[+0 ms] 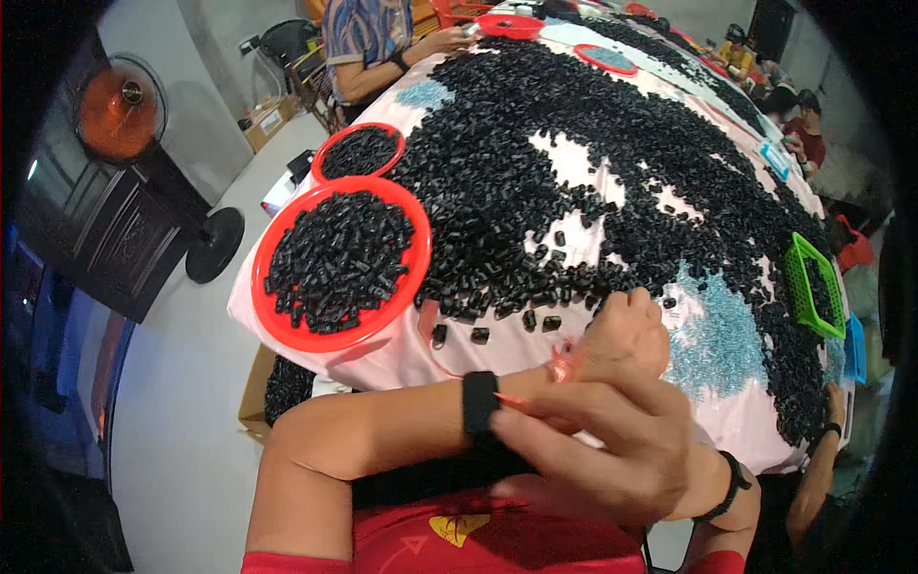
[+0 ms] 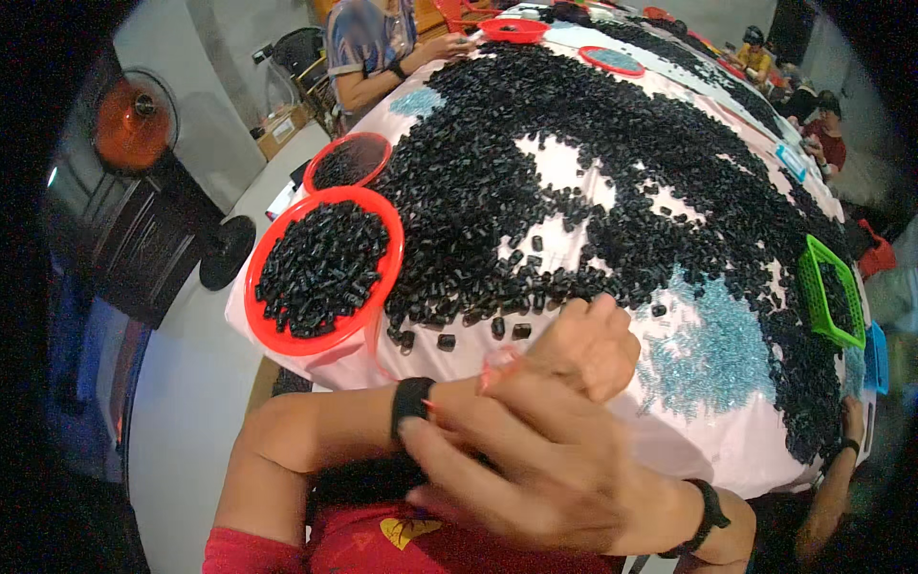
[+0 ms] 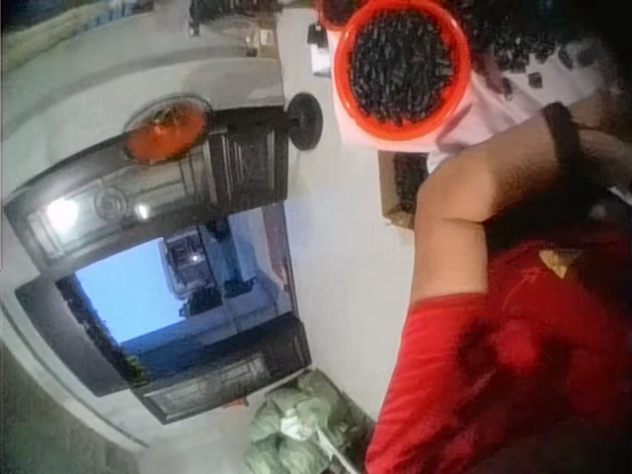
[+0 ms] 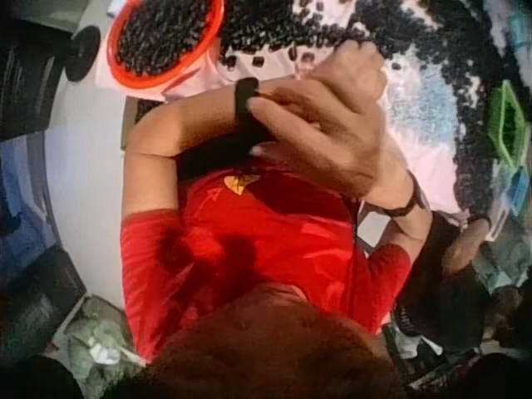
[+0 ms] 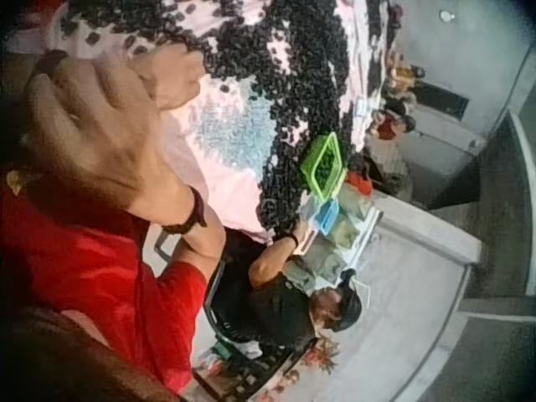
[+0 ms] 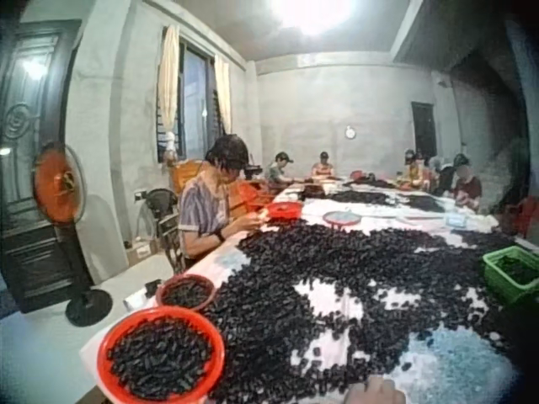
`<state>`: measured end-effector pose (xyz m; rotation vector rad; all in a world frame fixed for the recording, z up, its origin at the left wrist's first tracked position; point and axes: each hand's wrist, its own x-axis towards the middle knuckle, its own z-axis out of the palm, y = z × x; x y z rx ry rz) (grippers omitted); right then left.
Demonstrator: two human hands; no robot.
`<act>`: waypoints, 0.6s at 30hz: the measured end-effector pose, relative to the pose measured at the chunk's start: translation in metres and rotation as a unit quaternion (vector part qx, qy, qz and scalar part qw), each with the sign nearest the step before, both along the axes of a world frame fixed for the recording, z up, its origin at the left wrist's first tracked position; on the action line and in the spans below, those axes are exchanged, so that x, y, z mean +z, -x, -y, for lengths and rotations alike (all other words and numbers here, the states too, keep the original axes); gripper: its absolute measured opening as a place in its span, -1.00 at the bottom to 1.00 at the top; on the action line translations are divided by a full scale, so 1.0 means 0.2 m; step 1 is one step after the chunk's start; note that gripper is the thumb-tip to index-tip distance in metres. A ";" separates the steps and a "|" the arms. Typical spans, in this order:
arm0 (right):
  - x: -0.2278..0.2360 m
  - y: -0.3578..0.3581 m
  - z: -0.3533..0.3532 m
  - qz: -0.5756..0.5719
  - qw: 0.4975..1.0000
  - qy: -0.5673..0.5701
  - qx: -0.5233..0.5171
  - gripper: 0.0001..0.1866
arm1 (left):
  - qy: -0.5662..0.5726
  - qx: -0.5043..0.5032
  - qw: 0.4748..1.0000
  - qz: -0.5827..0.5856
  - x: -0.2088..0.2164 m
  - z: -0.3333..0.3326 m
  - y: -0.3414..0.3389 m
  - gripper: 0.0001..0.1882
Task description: Sorting and inspecting small black shoe components at a production table.
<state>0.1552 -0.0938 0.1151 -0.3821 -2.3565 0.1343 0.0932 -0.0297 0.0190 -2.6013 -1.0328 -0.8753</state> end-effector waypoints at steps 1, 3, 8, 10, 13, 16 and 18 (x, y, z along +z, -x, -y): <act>0.00 0.03 -0.01 0.033 0.999 0.024 0.007 -0.51 | 0.035 0.011 0.997 -0.075 0.01 -0.01 -0.09 -0.91; -0.02 0.03 -0.05 0.067 0.997 0.044 0.004 -0.53 | 0.062 0.014 0.987 -0.148 -0.02 -0.01 -0.18 -0.89; -0.07 0.00 -0.15 0.070 0.995 0.050 0.055 -0.68 | 0.061 -0.003 0.980 -0.190 0.01 -0.01 -0.17 -0.82; -0.05 -0.02 -0.15 0.098 0.994 0.023 0.037 -0.83 | 0.080 -0.026 0.973 -0.215 0.00 -0.02 -0.14 -0.80; -0.02 -0.04 -0.27 0.181 0.975 0.102 0.080 -0.90 | -0.015 -0.074 0.986 -0.148 -0.01 0.02 -0.05 -0.81; 0.00 -0.10 -0.39 0.185 0.970 0.155 0.030 -0.81 | -0.148 -0.164 0.975 -0.029 -0.06 0.09 -0.05 -0.82; -0.05 -0.12 -0.50 0.191 0.965 0.175 0.033 -0.77 | -0.165 -0.054 0.983 -0.066 -0.16 0.21 -0.08 -0.86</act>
